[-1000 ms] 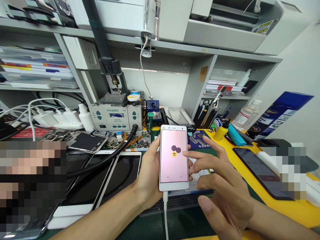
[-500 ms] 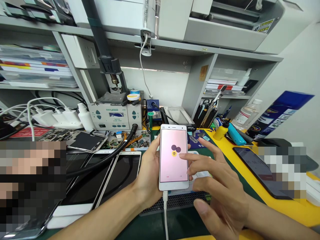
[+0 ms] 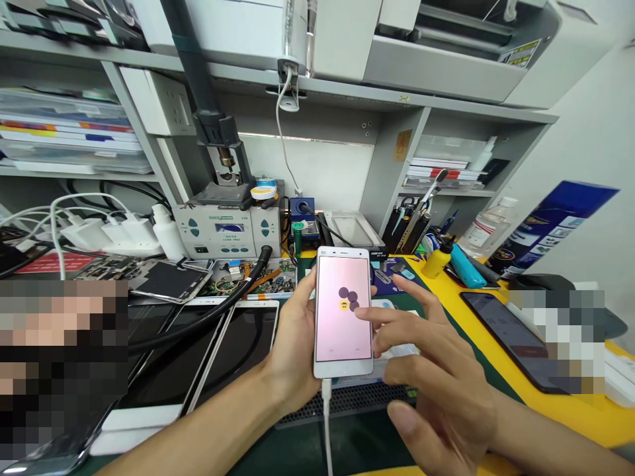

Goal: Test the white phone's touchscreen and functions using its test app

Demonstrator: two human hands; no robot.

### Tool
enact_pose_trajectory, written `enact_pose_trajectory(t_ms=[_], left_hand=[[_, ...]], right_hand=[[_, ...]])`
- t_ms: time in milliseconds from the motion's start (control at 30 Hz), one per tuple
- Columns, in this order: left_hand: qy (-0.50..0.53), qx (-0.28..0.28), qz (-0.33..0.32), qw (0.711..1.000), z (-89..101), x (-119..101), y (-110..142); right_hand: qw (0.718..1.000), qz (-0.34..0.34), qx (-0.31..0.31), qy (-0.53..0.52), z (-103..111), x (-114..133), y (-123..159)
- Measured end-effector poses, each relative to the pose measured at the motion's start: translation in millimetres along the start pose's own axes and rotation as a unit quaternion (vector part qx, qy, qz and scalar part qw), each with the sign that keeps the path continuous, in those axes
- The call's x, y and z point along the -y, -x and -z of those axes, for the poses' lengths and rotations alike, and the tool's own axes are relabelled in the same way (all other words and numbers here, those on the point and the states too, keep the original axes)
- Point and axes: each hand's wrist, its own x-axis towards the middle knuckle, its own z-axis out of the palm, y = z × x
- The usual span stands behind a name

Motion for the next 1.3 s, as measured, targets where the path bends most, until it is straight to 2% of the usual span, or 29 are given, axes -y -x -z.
enact_pose_trajectory(t_ms=[300,700,967,1167,1300], left_hand=[[0.003,0.012,0.001,1.000,0.6,0.6,-1.0],[0.024,0.048,0.011,0.999,0.7,0.6,-1.7],[0.026,0.033,0.003,0.999,0.2,1.3,-1.1],[0.019,0.028,-0.001,0.999,1.4,1.0,-1.4],[0.019,0.018,0.006,1.000,2.2,1.4,-0.5]], right_hand=[[1.000,0.014,0.016,0.013,6.3,3.9,-6.6],[1.000,0.007,0.010,-0.003,-0.5,2.1,0.3],[0.998,0.029,0.047,-0.002,-0.2,-1.9,2.2],[0.999,0.036,0.019,-0.013,-0.1,-2.7,3.8],[0.999,0.025,0.037,0.002,3.9,1.6,1.4]])
